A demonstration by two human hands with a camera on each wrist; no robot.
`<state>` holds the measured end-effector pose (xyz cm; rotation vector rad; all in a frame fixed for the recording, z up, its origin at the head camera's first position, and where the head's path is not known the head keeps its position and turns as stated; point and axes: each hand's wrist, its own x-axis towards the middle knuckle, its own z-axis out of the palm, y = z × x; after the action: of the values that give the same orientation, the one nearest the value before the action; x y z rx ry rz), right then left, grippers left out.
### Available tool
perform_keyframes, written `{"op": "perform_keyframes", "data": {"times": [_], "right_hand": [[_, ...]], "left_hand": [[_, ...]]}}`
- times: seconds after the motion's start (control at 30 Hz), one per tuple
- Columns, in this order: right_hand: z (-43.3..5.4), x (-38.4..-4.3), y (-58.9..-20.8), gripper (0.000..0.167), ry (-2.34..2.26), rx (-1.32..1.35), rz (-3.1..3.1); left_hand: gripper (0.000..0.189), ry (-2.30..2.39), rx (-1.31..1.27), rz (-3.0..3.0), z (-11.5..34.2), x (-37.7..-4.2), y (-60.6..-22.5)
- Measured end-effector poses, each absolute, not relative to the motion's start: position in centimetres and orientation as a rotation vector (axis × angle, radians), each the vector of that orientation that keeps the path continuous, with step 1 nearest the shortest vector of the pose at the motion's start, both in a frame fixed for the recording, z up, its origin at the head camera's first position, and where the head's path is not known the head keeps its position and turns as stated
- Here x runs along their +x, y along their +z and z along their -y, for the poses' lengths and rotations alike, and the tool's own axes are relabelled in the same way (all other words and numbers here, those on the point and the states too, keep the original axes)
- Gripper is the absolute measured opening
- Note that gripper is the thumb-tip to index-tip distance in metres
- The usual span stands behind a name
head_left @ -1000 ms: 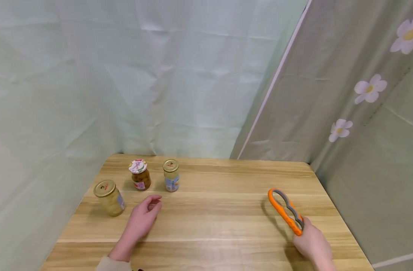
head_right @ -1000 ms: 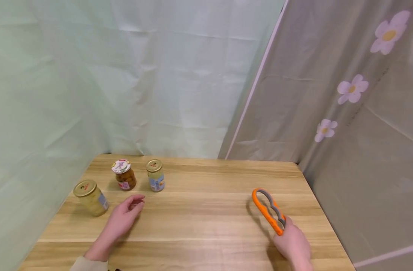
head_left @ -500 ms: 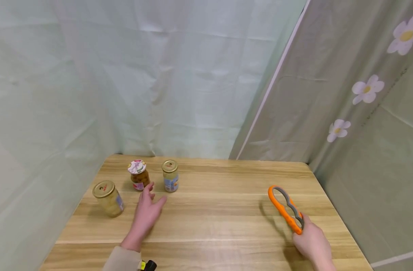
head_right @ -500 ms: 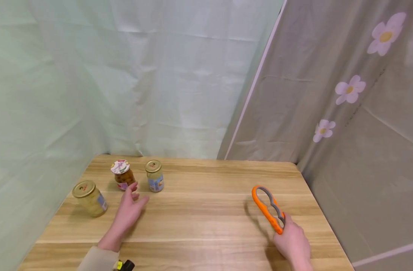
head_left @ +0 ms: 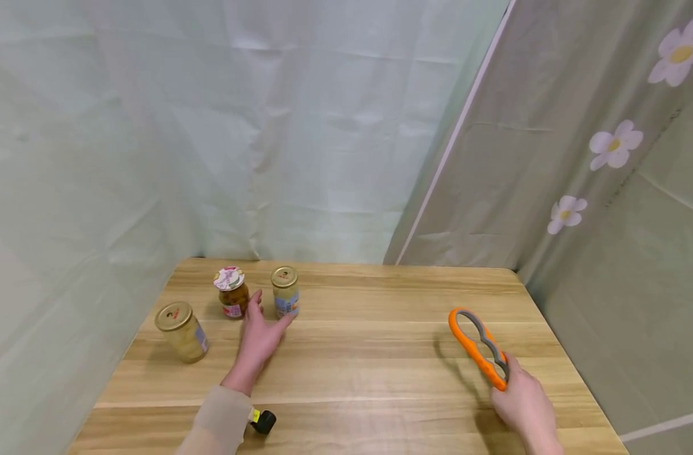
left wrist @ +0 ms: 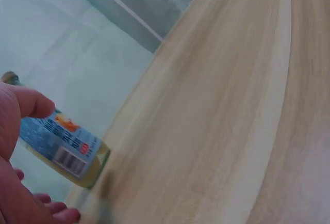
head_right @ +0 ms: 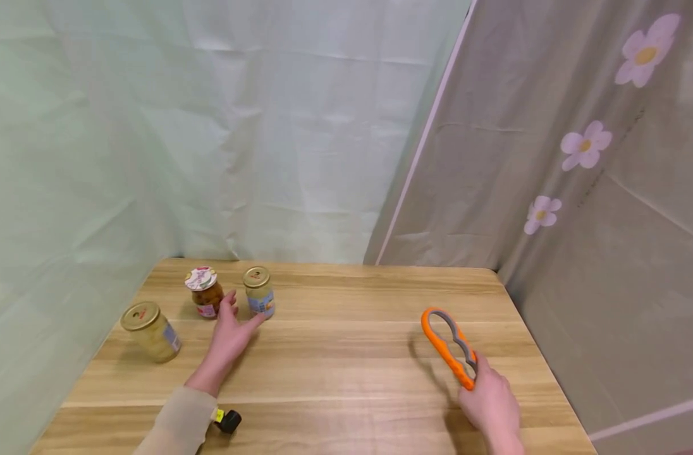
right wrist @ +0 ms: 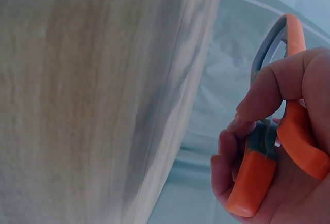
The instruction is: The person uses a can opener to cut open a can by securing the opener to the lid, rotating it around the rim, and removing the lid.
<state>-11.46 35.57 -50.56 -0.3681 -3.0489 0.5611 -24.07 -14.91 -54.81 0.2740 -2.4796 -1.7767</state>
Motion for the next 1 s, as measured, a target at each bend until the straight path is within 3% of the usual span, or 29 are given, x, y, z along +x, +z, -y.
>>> {"op": "perform_keyframes", "data": {"times": [0.3, 1.0], "right_hand": [[-35.4, -11.4, -50.6, 0.075, 0.564, -0.365, 3.049], [-35.1, -11.9, -50.6, 0.071, 0.585, -0.381, 3.053]], "left_hand": [[0.114, -1.936, 0.316, 2.389, 15.0, -25.4, -55.9], [0.098, -1.846, 0.263, 2.339, 13.6, -28.2, -56.3]]}}
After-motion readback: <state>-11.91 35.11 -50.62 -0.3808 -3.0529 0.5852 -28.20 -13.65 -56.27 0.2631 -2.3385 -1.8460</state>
